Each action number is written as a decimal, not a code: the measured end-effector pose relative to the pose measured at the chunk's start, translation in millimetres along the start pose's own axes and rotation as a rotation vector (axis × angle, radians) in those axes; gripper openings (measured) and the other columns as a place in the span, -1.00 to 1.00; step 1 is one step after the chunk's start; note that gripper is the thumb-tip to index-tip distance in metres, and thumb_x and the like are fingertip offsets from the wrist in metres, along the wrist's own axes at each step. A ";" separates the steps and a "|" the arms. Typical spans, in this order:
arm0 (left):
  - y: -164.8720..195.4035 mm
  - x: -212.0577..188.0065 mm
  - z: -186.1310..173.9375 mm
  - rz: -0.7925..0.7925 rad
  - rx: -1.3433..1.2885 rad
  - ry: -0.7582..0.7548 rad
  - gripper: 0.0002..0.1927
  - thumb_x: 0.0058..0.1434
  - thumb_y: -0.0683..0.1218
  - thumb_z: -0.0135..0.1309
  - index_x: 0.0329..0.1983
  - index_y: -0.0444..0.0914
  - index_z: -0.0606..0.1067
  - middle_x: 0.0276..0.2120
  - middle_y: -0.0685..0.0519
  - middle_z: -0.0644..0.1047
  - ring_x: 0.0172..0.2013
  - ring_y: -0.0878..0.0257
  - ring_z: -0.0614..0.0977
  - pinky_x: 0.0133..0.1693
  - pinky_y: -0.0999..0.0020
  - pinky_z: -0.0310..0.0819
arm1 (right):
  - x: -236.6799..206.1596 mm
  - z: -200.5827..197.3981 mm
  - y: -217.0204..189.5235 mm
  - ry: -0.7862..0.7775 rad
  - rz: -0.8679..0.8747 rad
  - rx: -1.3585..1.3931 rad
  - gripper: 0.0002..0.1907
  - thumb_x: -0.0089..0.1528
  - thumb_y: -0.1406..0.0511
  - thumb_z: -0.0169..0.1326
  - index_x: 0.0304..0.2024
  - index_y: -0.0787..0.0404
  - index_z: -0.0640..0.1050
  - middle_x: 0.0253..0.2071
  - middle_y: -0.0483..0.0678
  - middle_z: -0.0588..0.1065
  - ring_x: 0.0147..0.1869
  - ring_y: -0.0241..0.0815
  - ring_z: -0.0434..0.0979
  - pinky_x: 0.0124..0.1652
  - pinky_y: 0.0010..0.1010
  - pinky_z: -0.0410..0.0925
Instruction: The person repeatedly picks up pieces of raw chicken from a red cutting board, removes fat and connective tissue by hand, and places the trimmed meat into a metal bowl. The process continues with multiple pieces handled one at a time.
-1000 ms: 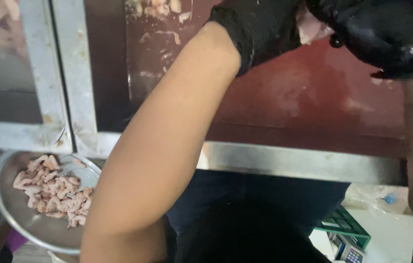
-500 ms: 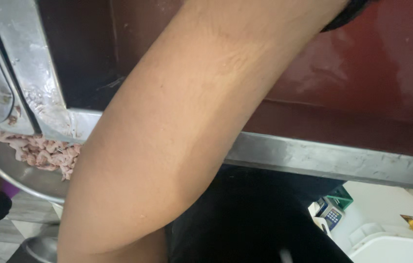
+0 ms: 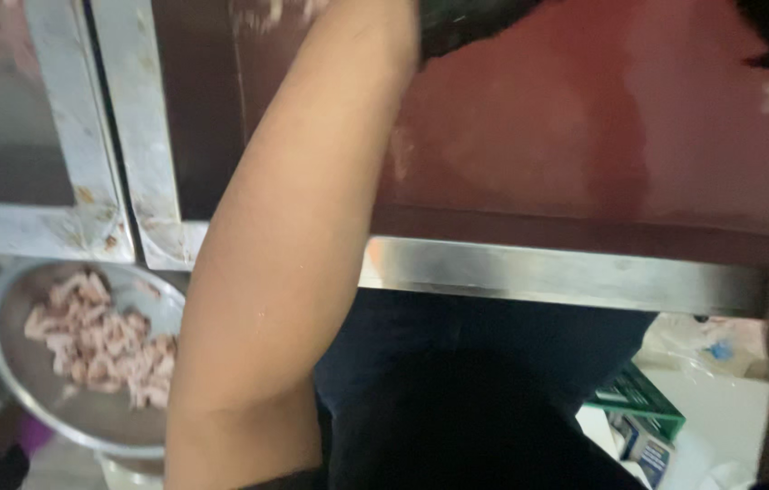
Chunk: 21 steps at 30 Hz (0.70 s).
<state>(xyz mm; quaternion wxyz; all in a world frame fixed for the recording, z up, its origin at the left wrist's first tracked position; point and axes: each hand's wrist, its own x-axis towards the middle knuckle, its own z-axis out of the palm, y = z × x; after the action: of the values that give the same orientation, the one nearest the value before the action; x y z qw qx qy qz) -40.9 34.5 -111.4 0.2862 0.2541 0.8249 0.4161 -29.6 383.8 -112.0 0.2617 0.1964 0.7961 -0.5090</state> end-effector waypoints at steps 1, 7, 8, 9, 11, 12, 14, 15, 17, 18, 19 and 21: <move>7.0 2.1 -8.1 0.008 -0.056 0.023 -0.57 0.40 0.14 -0.05 -0.09 -0.32 0.54 -0.29 0.02 0.62 -0.30 0.25 0.66 -0.27 0.36 0.56 | -0.3 -3.1 -4.2 0.005 -0.005 0.000 -0.75 0.37 0.18 0.06 -0.03 0.20 0.55 -0.23 -0.05 0.60 -0.22 -0.12 0.63 -0.15 -0.22 0.52; 50.9 -27.1 -42.9 0.109 -0.576 0.214 -0.55 0.42 0.15 -0.10 -0.11 -0.32 0.55 -0.32 0.04 0.62 -0.32 0.28 0.66 -0.29 0.39 0.56 | -7.8 -7.8 -33.0 0.018 -0.025 0.031 -0.74 0.37 0.17 0.06 -0.02 0.19 0.55 -0.22 -0.05 0.60 -0.21 -0.12 0.64 -0.14 -0.21 0.52; 59.0 -32.0 -46.0 0.145 -0.679 0.222 -0.55 0.43 0.15 -0.11 -0.11 -0.32 0.55 -0.32 0.04 0.62 -0.32 0.28 0.66 -0.29 0.39 0.56 | -10.8 -6.2 -41.1 0.003 -0.018 0.057 -0.74 0.37 0.17 0.05 -0.02 0.19 0.55 -0.22 -0.05 0.60 -0.21 -0.12 0.64 -0.14 -0.20 0.52; 67.4 -32.3 -49.7 0.173 -0.771 0.205 -0.54 0.43 0.15 -0.11 -0.11 -0.32 0.55 -0.32 0.04 0.62 -0.33 0.29 0.66 -0.30 0.39 0.56 | -12.9 -4.0 -52.5 -0.013 -0.019 0.082 -0.74 0.37 0.17 0.05 -0.02 0.19 0.55 -0.22 -0.05 0.60 -0.21 -0.12 0.64 -0.13 -0.20 0.52; 80.9 -35.4 -51.4 0.212 -0.953 0.100 -0.55 0.44 0.15 -0.13 -0.08 -0.32 0.52 -0.32 0.05 0.61 -0.33 0.29 0.65 -0.31 0.40 0.55 | -21.9 3.2 -75.5 -0.103 -0.030 0.222 -0.74 0.37 0.16 0.05 -0.02 0.18 0.55 -0.22 -0.05 0.60 -0.20 -0.11 0.64 -0.13 -0.20 0.52; 86.4 -34.5 -51.8 0.208 -0.855 0.130 -0.62 0.42 0.09 -0.05 -0.05 -0.33 0.51 -0.30 0.05 0.61 -0.30 0.29 0.65 -0.28 0.40 0.57 | -29.2 5.6 -87.0 -0.169 -0.055 0.336 -0.74 0.37 0.16 0.05 -0.02 0.18 0.55 -0.22 -0.05 0.60 -0.20 -0.11 0.64 -0.13 -0.20 0.52; 93.3 -32.6 -51.2 0.202 -0.662 0.194 -0.70 0.37 -0.03 0.12 0.02 -0.35 0.49 -0.25 0.06 0.61 -0.25 0.30 0.65 -0.22 0.39 0.61 | -46.4 10.7 -110.5 -0.328 -0.224 0.519 -0.73 0.37 0.20 0.06 -0.02 0.25 0.56 -0.18 -0.02 0.63 -0.13 -0.10 0.69 -0.03 -0.20 0.57; 95.0 -31.8 -50.4 0.146 -0.592 0.244 -0.70 0.32 -0.05 0.16 0.01 -0.34 0.48 -0.25 0.08 0.61 -0.27 0.32 0.66 -0.24 0.41 0.61 | -57.0 10.8 -121.2 -0.412 -0.349 0.586 -0.72 0.40 0.19 0.09 0.00 0.27 0.56 -0.16 0.00 0.61 -0.09 -0.08 0.67 0.01 -0.19 0.56; 98.3 -29.5 -45.3 0.036 -0.455 0.344 -0.67 0.22 -0.09 0.24 -0.02 -0.31 0.47 -0.27 0.11 0.62 -0.30 0.35 0.67 -0.27 0.44 0.62 | -79.6 23.3 -136.1 -0.370 -0.707 0.476 -0.73 0.47 0.20 0.13 0.00 0.32 0.54 -0.14 0.02 0.55 -0.07 -0.03 0.60 0.04 -0.22 0.50; 99.0 -29.5 -42.5 0.103 -0.463 0.336 -0.69 0.26 -0.10 0.23 0.00 -0.32 0.51 -0.26 0.09 0.62 -0.28 0.34 0.66 -0.24 0.42 0.61 | -90.8 34.6 -139.7 -0.239 -0.929 0.294 -0.73 0.50 0.22 0.15 -0.01 0.34 0.51 -0.14 0.03 0.51 -0.09 -0.02 0.55 0.02 -0.26 0.46; 101.7 -29.7 -38.9 0.170 -0.469 0.327 -0.71 0.29 -0.10 0.22 0.01 -0.33 0.55 -0.24 0.06 0.62 -0.25 0.33 0.64 -0.21 0.41 0.59 | -101.0 42.3 -144.2 -0.101 -1.141 0.106 -0.73 0.54 0.23 0.16 -0.03 0.36 0.49 -0.14 0.03 0.47 -0.10 0.00 0.50 0.01 -0.30 0.42; 109.4 -30.2 -33.2 0.281 -0.442 0.337 -0.68 0.28 -0.11 0.26 0.05 -0.32 0.55 -0.19 0.06 0.62 -0.19 0.33 0.63 -0.14 0.39 0.57 | -116.6 55.7 -148.9 -0.057 -1.197 0.025 -0.75 0.52 0.25 0.14 -0.01 0.36 0.49 -0.12 0.03 0.47 -0.05 -0.04 0.52 0.02 -0.29 0.41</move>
<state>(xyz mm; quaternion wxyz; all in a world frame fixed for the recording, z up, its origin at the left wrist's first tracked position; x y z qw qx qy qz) -22.5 54.1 3.7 0.1335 0.2250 0.7071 0.6570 -12.2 267.3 46.2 -0.0514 -0.2967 0.7550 -0.5826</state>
